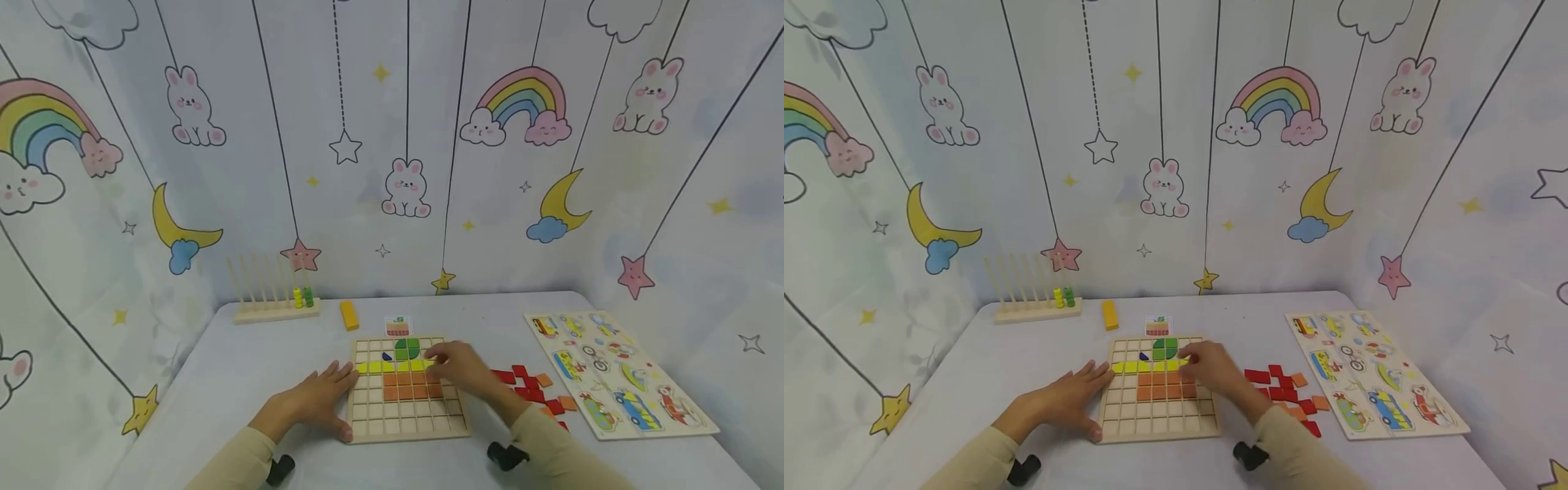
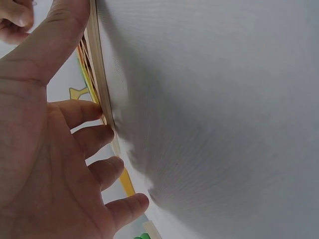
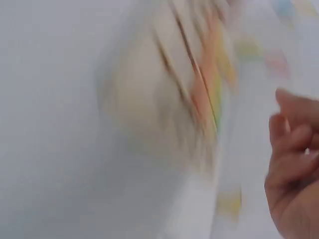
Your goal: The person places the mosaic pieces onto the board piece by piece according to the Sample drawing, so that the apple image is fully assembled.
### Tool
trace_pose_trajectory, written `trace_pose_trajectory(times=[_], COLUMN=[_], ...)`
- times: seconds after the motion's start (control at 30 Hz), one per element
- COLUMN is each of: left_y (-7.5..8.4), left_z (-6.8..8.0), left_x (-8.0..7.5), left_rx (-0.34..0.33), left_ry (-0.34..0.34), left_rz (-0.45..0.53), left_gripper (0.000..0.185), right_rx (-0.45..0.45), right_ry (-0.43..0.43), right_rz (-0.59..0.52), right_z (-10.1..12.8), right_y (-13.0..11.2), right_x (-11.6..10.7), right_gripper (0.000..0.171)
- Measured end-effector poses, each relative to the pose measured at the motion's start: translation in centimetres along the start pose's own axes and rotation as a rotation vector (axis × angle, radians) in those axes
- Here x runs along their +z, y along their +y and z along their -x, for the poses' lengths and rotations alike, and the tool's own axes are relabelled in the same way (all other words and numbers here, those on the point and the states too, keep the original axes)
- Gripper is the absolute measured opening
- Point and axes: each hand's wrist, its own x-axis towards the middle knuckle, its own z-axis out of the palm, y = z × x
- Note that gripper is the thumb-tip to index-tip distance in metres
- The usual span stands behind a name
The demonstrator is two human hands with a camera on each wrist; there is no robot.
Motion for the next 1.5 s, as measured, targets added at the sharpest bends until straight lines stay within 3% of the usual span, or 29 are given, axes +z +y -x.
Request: trace_pose_trajectory(times=[0.17, 0.27, 0.33, 0.5, 0.67, 0.93, 1.27, 1.43, 1.5], left_y=[0.0, -0.1, 0.0, 0.1, 0.1, -0.1, -0.1, -0.1, -0.1], left_z=[0.2, 0.2, 0.2, 0.1, 0.1, 0.0, 0.2, 0.2, 0.2], left_x=[0.5, 0.6, 0.5, 0.3, 0.2, 0.0, -0.3, -0.1, -0.1], left_rx=[0.000, -0.001, -0.004, -0.007, -0.003, -0.006, 0.007, 0.014, 0.013], left_ry=[-0.011, -0.008, -0.006, 0.002, 0.002, 0.000, 0.010, 0.001, 0.000], left_rz=[0.014, -0.003, -0.010, -0.017, -0.010, -0.017, -0.003, 0.010, 0.007], left_gripper=[0.117, 0.117, 0.117, 0.116, 0.116, 0.116, 0.116, 0.115, 0.115], right_rx=[0.200, 0.288, 0.322, 0.335, 0.356, 0.344, 0.348, 0.370, 0.373], right_ry=[0.142, 0.142, 0.108, 0.037, 0.019, 0.034, 0.055, 0.022, 0.006], right_rz=[-0.157, -0.132, -0.098, 0.007, 0.089, 0.134, 0.152, 0.142, 0.141], right_z=[3.7, 5.9, 6.7, 7.1, 6.4, 6.1, 6.2, 6.3, 6.4], right_y=[7.7, 11.5, 13.3, 15.4, 15.4, 15.1, 14.4, 14.4, 14.4], right_x=[-9.4, -12.6, -13.6, -13.6, -12.9, -12.4, -12.4, -12.5, -12.5], right_gripper=[0.046, 0.051, 0.050, 0.046, 0.042, 0.020, 0.019, 0.038, 0.038])
